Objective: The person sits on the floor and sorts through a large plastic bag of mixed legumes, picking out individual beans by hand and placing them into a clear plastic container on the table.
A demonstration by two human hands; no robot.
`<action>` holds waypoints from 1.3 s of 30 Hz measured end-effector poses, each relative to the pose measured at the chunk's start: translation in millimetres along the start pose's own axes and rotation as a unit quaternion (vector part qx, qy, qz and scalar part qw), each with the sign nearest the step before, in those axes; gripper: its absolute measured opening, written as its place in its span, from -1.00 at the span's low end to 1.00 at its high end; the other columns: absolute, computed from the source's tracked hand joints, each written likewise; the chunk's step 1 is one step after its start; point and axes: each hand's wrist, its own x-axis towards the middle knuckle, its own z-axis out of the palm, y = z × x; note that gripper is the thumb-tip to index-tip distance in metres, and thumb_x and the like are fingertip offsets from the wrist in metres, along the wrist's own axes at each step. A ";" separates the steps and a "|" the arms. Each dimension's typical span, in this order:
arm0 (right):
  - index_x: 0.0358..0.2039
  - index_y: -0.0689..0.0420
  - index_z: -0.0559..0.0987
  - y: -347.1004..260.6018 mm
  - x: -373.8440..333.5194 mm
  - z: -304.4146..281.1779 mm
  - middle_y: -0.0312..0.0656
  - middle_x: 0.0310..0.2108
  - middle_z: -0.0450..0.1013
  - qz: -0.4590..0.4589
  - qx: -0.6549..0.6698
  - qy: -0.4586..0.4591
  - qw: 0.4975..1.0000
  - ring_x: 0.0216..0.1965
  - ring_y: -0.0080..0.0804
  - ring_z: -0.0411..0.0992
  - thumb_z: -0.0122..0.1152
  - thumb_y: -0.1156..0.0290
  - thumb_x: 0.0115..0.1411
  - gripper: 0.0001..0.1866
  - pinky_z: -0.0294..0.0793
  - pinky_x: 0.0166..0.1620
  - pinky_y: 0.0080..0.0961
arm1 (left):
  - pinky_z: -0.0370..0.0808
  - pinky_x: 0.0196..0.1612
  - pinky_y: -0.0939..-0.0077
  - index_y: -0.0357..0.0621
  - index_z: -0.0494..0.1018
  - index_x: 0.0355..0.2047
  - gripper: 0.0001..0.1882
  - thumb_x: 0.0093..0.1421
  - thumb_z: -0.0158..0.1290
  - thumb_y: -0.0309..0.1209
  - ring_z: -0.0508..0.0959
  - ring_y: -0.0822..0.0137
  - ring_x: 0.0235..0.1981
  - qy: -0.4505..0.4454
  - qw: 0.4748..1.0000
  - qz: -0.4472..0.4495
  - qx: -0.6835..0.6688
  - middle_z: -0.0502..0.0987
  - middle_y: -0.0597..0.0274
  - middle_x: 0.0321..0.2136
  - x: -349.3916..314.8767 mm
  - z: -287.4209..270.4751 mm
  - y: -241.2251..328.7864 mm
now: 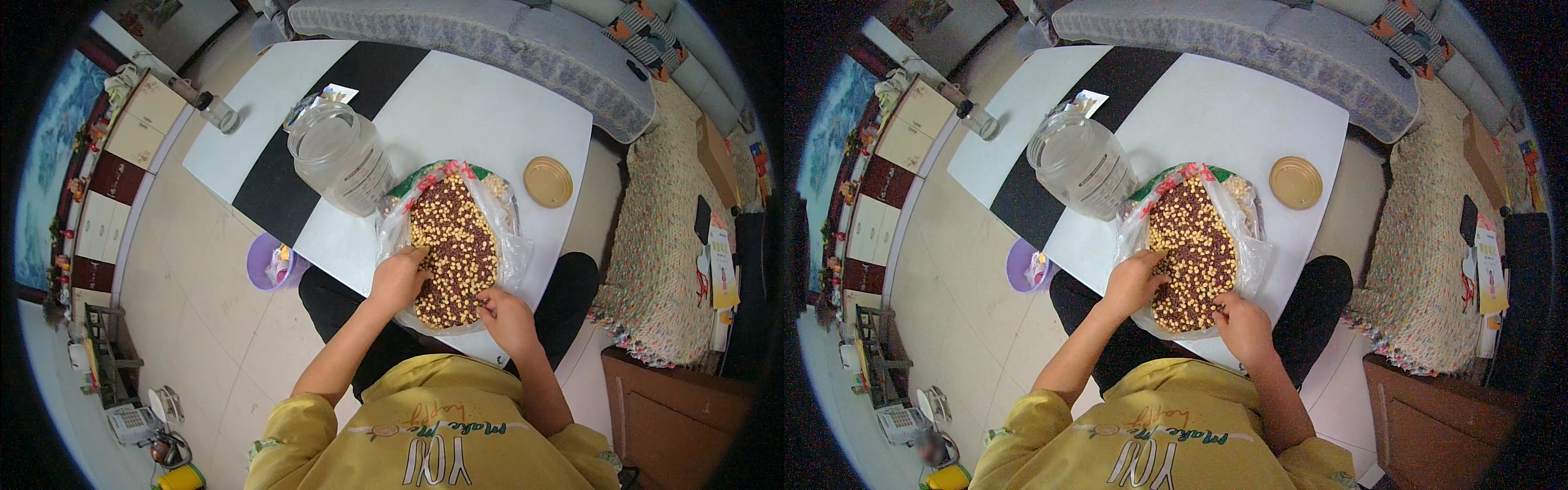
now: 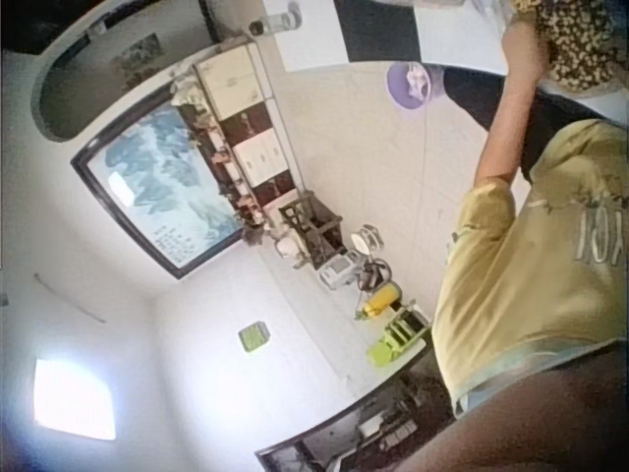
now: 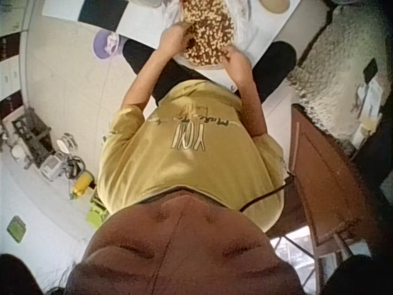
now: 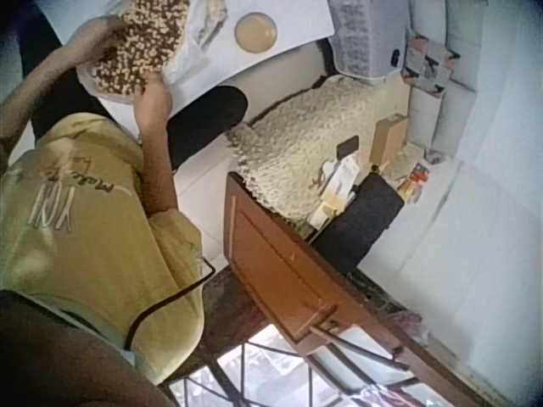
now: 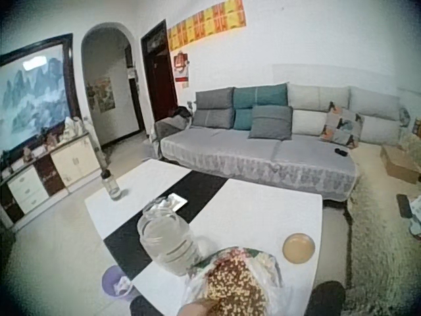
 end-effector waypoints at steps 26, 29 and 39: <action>-0.18 0.17 0.50 4.1 8.8 1.3 -0.07 -0.46 0.49 -0.001 -0.011 0.076 0.997 -0.41 -0.12 0.47 0.24 0.46 0.01 -0.69 0.44 -0.32 -0.33 | 0.45 -0.33 0.22 -0.16 0.46 -0.34 -0.86 0.04 0.08 -0.51 0.51 0.00 -0.36 0.026 0.996 0.061 -0.058 0.50 0.08 -0.39 -10.9 12.3 5.6; -0.18 0.16 0.50 4.9 16.9 -3.0 -0.01 -0.36 0.49 0.007 -0.023 0.076 0.997 -0.37 -0.05 0.48 0.18 0.44 0.04 -0.71 0.46 -0.29 -0.23 | 0.44 -0.33 0.21 -0.15 0.46 -0.33 -0.84 0.02 0.10 -0.50 0.51 -0.01 -0.36 -0.014 0.997 0.060 -0.041 0.49 0.07 -0.41 -17.8 16.1 2.0; -0.13 0.12 0.49 -0.5 26.8 1.0 -0.04 -0.28 0.46 -0.038 -0.022 0.070 0.997 -0.31 -0.06 0.46 0.19 0.48 0.00 -0.65 0.46 -0.25 -0.24 | 0.45 -0.32 0.28 -0.20 0.45 -0.30 -0.82 0.03 0.09 -0.53 0.53 0.02 -0.37 0.013 0.996 0.034 -0.081 0.51 0.05 -0.40 -29.5 9.4 8.0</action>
